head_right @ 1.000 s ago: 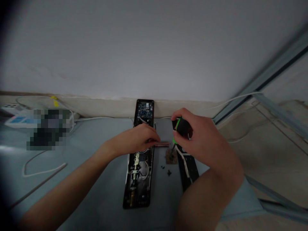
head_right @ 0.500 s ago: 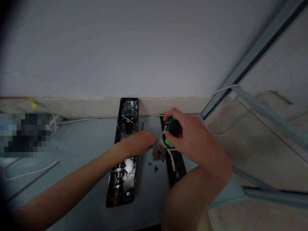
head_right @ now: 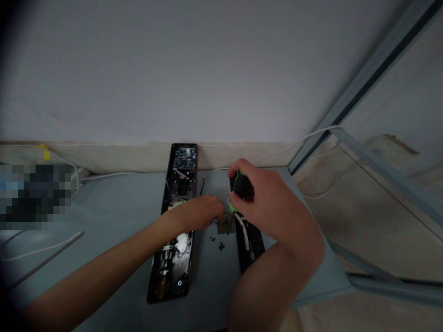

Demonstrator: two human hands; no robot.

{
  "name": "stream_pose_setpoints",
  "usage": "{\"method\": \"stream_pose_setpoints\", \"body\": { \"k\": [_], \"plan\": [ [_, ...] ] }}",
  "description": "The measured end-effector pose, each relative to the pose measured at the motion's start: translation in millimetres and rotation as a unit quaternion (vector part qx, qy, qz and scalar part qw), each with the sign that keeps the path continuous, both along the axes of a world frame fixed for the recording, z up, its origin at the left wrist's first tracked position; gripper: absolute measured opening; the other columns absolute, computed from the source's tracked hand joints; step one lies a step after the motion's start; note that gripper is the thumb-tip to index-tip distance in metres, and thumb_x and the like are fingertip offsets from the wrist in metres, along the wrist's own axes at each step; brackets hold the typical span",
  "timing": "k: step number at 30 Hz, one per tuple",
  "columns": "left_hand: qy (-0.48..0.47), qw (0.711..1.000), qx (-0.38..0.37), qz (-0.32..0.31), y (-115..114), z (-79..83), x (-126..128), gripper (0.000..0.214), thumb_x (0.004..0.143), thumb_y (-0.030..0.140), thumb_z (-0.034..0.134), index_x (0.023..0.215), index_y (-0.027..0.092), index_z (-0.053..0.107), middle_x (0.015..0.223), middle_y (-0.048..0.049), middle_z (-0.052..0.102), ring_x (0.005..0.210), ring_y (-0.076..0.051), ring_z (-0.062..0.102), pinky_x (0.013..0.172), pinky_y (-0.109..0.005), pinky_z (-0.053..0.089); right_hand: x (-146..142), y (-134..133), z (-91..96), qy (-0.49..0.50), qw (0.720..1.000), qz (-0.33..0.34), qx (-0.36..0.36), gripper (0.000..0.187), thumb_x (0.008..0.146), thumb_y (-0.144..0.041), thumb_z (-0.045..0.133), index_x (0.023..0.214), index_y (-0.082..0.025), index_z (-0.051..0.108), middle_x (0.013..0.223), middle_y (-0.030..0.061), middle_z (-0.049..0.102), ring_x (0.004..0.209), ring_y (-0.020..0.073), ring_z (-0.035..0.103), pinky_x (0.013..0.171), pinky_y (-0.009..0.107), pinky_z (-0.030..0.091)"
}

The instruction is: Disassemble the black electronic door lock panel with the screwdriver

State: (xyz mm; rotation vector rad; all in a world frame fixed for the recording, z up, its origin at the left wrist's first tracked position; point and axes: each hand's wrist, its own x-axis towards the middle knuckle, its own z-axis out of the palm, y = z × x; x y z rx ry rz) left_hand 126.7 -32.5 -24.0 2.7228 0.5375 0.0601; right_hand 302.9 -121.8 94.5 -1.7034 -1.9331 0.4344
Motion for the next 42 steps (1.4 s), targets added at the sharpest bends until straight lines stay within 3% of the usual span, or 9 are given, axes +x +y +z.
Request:
{"method": "stream_pose_setpoints", "body": {
  "k": [3, 6, 11, 16, 19, 23, 29, 37, 42],
  "plan": [
    [0.012, 1.0, 0.0, -0.009, 3.7, 16.6, -13.5, 0.027, 0.079, -0.002, 0.068, 0.092, 0.019, 0.078, 0.088, -0.0074, 0.075, 0.087, -0.026, 0.074, 0.078, -0.033, 0.056, -3.0, 3.2, -0.2, 0.002, 1.0, 0.007, 0.0, 0.025, 0.083, -0.021, 0.065, 0.107, -0.026, 0.063, 0.075, -0.0037, 0.068, 0.061, 0.0139, 0.061, 0.058, 0.026, 0.044],
    [-0.039, 0.999, -0.016, -0.015, 12.7, 35.7, -33.7, 0.021, 0.09, 0.005, 0.064, 0.094, 0.019, 0.079, 0.086, -0.005, 0.076, 0.084, -0.02, 0.073, 0.078, -0.028, 0.053, -8.2, 7.7, 1.8, 0.007, 1.0, 0.024, 0.006, 0.023, 0.084, -0.02, 0.064, 0.106, -0.026, 0.062, 0.077, -0.0037, 0.069, 0.064, 0.0142, 0.063, 0.062, 0.027, 0.047],
    [-0.113, 0.991, 0.007, 0.072, 36.1, 51.5, -77.2, 0.015, 0.093, 0.012, 0.063, 0.095, 0.016, 0.077, 0.091, -0.0046, 0.076, 0.08, -0.017, 0.07, 0.073, -0.027, 0.051, -26.7, 18.5, 4.7, 0.067, 0.994, 0.035, 0.075, 0.03, 0.085, -0.02, 0.068, 0.113, -0.028, 0.061, 0.087, -0.0033, 0.071, 0.069, 0.0136, 0.066, 0.068, 0.028, 0.054],
    [-0.205, 0.967, 0.012, 0.153, 53.5, 46.5, -110.4, 0.02, 0.098, 0.019, 0.058, 0.108, 0.019, 0.076, 0.104, -0.0052, 0.076, 0.09, -0.018, 0.07, 0.084, -0.03, 0.055, -54.2, 36.1, -1.7, 0.168, 0.957, -0.011, 0.237, 0.034, 0.085, -0.021, 0.073, 0.116, -0.027, 0.061, 0.096, 0.0001, 0.071, 0.084, 0.0178, 0.07, 0.076, 0.034, 0.06],
    [-0.217, 0.962, 0.011, 0.166, 58.5, 39.8, -118.0, 0.022, 0.099, 0.019, 0.058, 0.113, 0.02, 0.075, 0.107, -0.0063, 0.073, 0.094, -0.019, 0.07, 0.088, -0.032, 0.056, -67.5, 46.1, -6.7, 0.157, 0.943, -0.025, 0.293, 0.03, 0.084, -0.02, 0.073, 0.111, -0.027, 0.062, 0.096, 0.0007, 0.07, 0.088, 0.0195, 0.072, 0.079, 0.036, 0.061],
    [-0.209, 0.966, 0.008, 0.154, 61.9, 30.3, -118.4, 0.026, 0.098, 0.018, 0.059, 0.12, 0.02, 0.073, 0.113, -0.0083, 0.069, 0.103, -0.022, 0.068, 0.095, -0.038, 0.056, -78.9, 55.8, -11.0, 0.103, 0.955, -0.019, 0.278, 0.029, 0.085, -0.018, 0.071, 0.111, -0.028, 0.062, 0.097, 0.0006, 0.072, 0.083, 0.0176, 0.072, 0.075, 0.033, 0.061],
    [-0.19, 0.972, -0.001, 0.138, 63.0, 22.7, -116.4, 0.036, 0.092, 0.012, 0.065, 0.126, 0.022, 0.07, 0.115, -0.0082, 0.064, 0.104, -0.023, 0.066, 0.094, -0.04, 0.058, -88.4, 68.0, -15.5, 0.017, 0.962, -0.003, 0.273, 0.028, 0.086, -0.016, 0.068, 0.111, -0.029, 0.062, 0.095, -0.0007, 0.073, 0.074, 0.0147, 0.07, 0.069, 0.03, 0.059],
    [-0.186, 0.972, -0.008, 0.142, 64.2, 19.9, -115.3, 0.032, 0.092, 0.011, 0.066, 0.123, 0.019, 0.07, 0.114, -0.0083, 0.063, 0.102, -0.023, 0.066, 0.092, -0.042, 0.059, -91.7, 72.1, -17.6, -0.014, 0.962, 0.003, 0.274, 0.027, 0.088, -0.016, 0.067, 0.112, -0.029, 0.06, 0.096, -0.0016, 0.074, 0.07, 0.0128, 0.068, 0.071, 0.03, 0.058],
    [-0.204, 0.967, 0.019, 0.154, 64.7, 19.9, -116.5, 0.03, 0.091, 0.012, 0.069, 0.12, 0.02, 0.069, 0.114, -0.0084, 0.06, 0.111, -0.026, 0.059, 0.099, -0.045, 0.056, -91.6, 70.8, -16.3, -0.035, 0.964, -0.017, 0.264, 0.025, 0.089, -0.02, 0.067, 0.112, -0.03, 0.062, 0.1, 0.0004, 0.074, 0.078, 0.016, 0.071, 0.072, 0.031, 0.059]
  ]
}}
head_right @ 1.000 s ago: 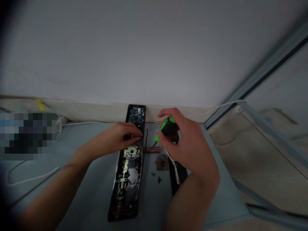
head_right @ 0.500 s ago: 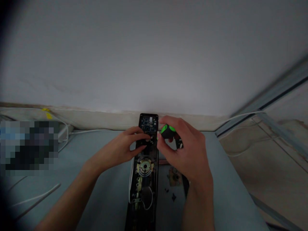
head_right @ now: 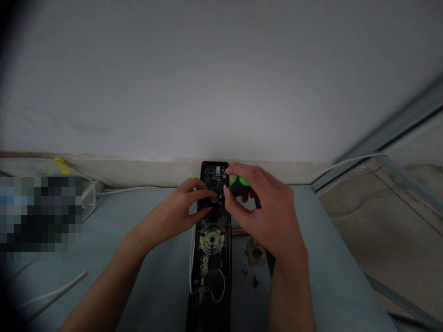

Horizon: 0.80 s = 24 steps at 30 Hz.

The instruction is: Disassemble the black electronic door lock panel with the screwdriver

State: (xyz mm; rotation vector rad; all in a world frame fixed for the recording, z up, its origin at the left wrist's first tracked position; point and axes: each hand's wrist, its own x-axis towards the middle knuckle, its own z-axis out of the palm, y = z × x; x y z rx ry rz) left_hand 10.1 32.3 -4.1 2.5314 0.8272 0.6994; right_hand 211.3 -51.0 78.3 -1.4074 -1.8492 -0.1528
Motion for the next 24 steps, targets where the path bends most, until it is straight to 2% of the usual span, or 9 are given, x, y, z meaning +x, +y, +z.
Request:
{"method": "stream_pose_setpoints", "body": {
  "k": [5, 11, 18, 24],
  "plan": [
    [0.005, 0.998, 0.027, 0.048, -1.7, 0.1, -3.5, 0.046, 0.088, 0.022, 0.077, 0.132, 0.026, 0.062, 0.124, -0.0097, 0.05, 0.117, -0.03, 0.054, 0.105, -0.056, 0.053, 0.9, 2.1, -3.9, 0.015, 0.999, -0.032, 0.014, 0.021, 0.09, -0.026, 0.068, 0.11, -0.031, 0.063, 0.096, 0.0001, 0.072, 0.074, 0.0166, 0.069, 0.066, 0.031, 0.057],
    [-0.006, 0.998, -0.025, 0.061, -3.6, -6.6, 1.7, 0.059, 0.089, 0.022, 0.076, 0.142, 0.024, 0.051, 0.134, -0.0109, 0.039, 0.117, -0.028, 0.06, 0.106, -0.052, 0.055, -0.9, 5.7, -6.6, 0.022, 0.998, -0.056, 0.025, 0.017, 0.09, -0.029, 0.071, 0.105, -0.029, 0.063, 0.088, -0.0016, 0.069, 0.06, 0.0123, 0.058, 0.054, 0.028, 0.047],
    [-0.013, 0.996, -0.062, 0.068, -4.9, -8.1, 5.9, 0.052, 0.089, 0.018, 0.074, 0.138, 0.023, 0.056, 0.139, -0.0109, 0.033, 0.109, -0.026, 0.066, 0.104, -0.055, 0.058, -6.7, 9.1, -8.1, 0.04, 0.993, -0.102, 0.041, 0.018, 0.088, -0.033, 0.074, 0.093, -0.027, 0.057, 0.074, -0.0044, 0.061, 0.061, 0.013, 0.057, 0.058, 0.028, 0.046],
    [-0.03, 0.998, -0.062, 0.012, -6.4, -6.6, 6.2, 0.038, 0.097, 0.018, 0.063, 0.132, 0.03, 0.066, 0.16, -0.0078, 0.013, 0.134, -0.033, 0.055, 0.12, -0.06, 0.042, -7.5, 7.8, -7.4, 0.016, 0.995, -0.092, 0.045, 0.017, 0.09, -0.031, 0.072, 0.095, -0.027, 0.058, 0.081, -0.0028, 0.067, 0.065, 0.0132, 0.062, 0.061, 0.028, 0.049]
  ]
}}
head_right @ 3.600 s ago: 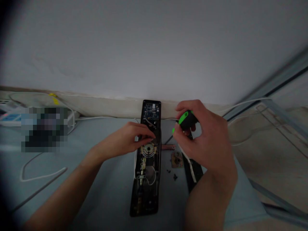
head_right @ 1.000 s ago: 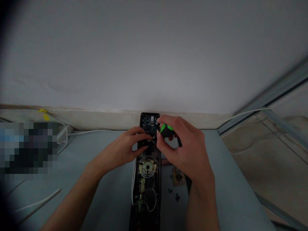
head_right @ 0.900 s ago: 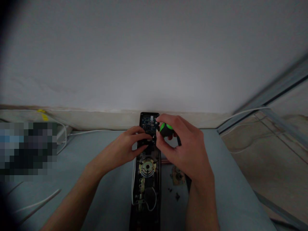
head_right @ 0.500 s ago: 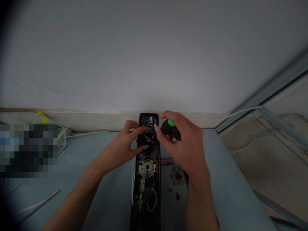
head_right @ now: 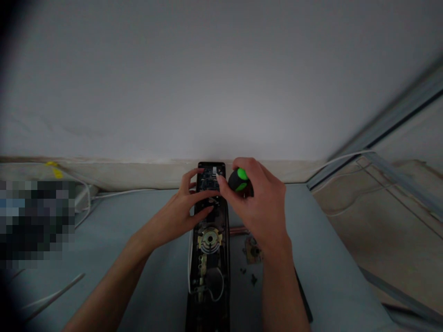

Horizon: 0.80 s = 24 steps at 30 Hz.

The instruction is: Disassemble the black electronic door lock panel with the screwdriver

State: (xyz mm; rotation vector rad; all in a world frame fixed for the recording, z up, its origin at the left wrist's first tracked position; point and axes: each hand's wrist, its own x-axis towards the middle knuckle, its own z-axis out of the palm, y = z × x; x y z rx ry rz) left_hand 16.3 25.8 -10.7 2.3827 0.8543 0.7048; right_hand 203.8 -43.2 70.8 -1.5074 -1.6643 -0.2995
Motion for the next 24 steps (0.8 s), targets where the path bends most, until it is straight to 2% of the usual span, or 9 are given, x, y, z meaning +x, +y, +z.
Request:
{"method": "stream_pose_setpoints", "body": {
  "k": [3, 6, 13, 19, 24],
  "plan": [
    [-0.005, 1.0, 0.009, -0.016, -1.2, -2.4, 2.5, 0.038, 0.096, 0.016, 0.061, 0.13, 0.029, 0.069, 0.166, -0.0056, 0.004, 0.15, -0.04, 0.037, 0.125, -0.061, 0.034, 2.1, 0.4, -1.1, -0.025, 0.999, 0.026, 0.026, 0.018, 0.088, -0.029, 0.074, 0.099, -0.027, 0.06, 0.087, -0.0028, 0.07, 0.065, 0.0124, 0.063, 0.062, 0.027, 0.051],
    [-0.008, 1.0, 0.009, -0.022, -1.2, -5.6, 4.3, 0.035, 0.095, 0.015, 0.061, 0.126, 0.028, 0.071, 0.168, -0.0025, 0.003, 0.156, -0.042, 0.023, 0.128, -0.06, 0.029, 4.3, 1.0, -2.5, -0.042, 0.996, 0.05, 0.06, 0.022, 0.085, -0.027, 0.078, 0.099, -0.027, 0.061, 0.086, -0.0046, 0.071, 0.066, 0.0117, 0.064, 0.062, 0.025, 0.052],
    [-0.019, 0.999, 0.013, -0.033, 1.9, -7.0, 2.5, 0.033, 0.094, 0.015, 0.063, 0.122, 0.026, 0.073, 0.167, -0.0043, 0.008, 0.155, -0.041, 0.027, 0.126, -0.062, 0.031, 4.7, 0.1, -3.8, -0.037, 0.995, 0.071, 0.059, 0.024, 0.085, -0.025, 0.079, 0.104, -0.027, 0.063, 0.087, -0.0047, 0.073, 0.07, 0.0114, 0.069, 0.063, 0.023, 0.055],
    [-0.02, 0.999, 0.012, -0.035, 2.3, -6.2, 2.2, 0.032, 0.094, 0.015, 0.064, 0.121, 0.026, 0.075, 0.167, -0.0057, 0.009, 0.156, -0.041, 0.023, 0.127, -0.062, 0.03, 5.0, 0.7, -4.4, -0.023, 0.995, 0.08, 0.058, 0.024, 0.086, -0.025, 0.078, 0.104, -0.027, 0.064, 0.087, -0.0046, 0.073, 0.069, 0.011, 0.068, 0.062, 0.022, 0.056],
    [-0.025, 0.999, 0.003, -0.034, 2.9, -5.8, 1.9, 0.034, 0.092, 0.013, 0.065, 0.122, 0.026, 0.073, 0.166, -0.0062, 0.01, 0.156, -0.041, 0.025, 0.127, -0.061, 0.031, 5.2, -1.4, -3.0, -0.033, 0.993, 0.108, 0.038, 0.033, 0.087, -0.019, 0.074, 0.116, -0.028, 0.062, 0.098, -0.0027, 0.075, 0.076, 0.0116, 0.071, 0.067, 0.022, 0.059]
  ]
}}
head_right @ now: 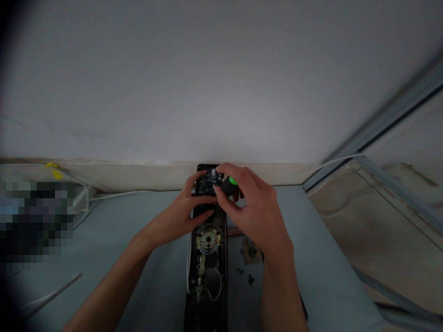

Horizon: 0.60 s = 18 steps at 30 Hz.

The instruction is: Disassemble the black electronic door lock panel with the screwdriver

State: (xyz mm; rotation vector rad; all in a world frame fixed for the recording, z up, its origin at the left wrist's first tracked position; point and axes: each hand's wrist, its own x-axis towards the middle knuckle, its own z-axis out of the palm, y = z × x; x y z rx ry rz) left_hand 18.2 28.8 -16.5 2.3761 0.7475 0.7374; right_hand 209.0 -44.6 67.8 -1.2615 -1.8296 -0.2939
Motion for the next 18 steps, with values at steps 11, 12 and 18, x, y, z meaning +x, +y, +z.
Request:
{"method": "stream_pose_setpoints", "body": {
  "k": [11, 12, 18],
  "plan": [
    [-0.037, 0.999, -0.007, 0.038, 3.8, -12.0, 3.2, 0.052, 0.081, 0.019, 0.081, 0.13, 0.027, 0.064, 0.161, -0.009, 0.016, 0.143, -0.038, 0.044, 0.122, -0.06, 0.041, -2.6, 0.2, -1.2, -0.031, 0.999, 0.005, -0.005, 0.024, 0.092, -0.023, 0.071, 0.114, -0.025, 0.063, 0.096, -0.0027, 0.075, 0.074, 0.0102, 0.071, 0.072, 0.021, 0.059],
    [-0.039, 0.998, -0.005, 0.045, 3.8, -12.5, 4.0, 0.054, 0.08, 0.019, 0.082, 0.13, 0.027, 0.064, 0.16, -0.0091, 0.017, 0.141, -0.038, 0.046, 0.121, -0.061, 0.042, -2.2, -0.1, -0.8, -0.029, 1.0, 0.009, -0.006, 0.023, 0.092, -0.022, 0.071, 0.114, -0.026, 0.063, 0.097, -0.0027, 0.076, 0.077, 0.0105, 0.072, 0.074, 0.021, 0.059],
    [-0.039, 0.998, 0.003, 0.053, 4.0, -11.0, 4.7, 0.052, 0.081, 0.022, 0.082, 0.129, 0.027, 0.064, 0.16, -0.0086, 0.018, 0.132, -0.036, 0.055, 0.116, -0.06, 0.049, -1.3, -6.4, 2.6, -0.009, 0.998, 0.035, -0.06, 0.044, 0.088, -0.012, 0.063, 0.129, -0.024, 0.056, 0.119, 0.0029, 0.072, 0.098, 0.0153, 0.073, 0.088, 0.027, 0.06]
  ]
}}
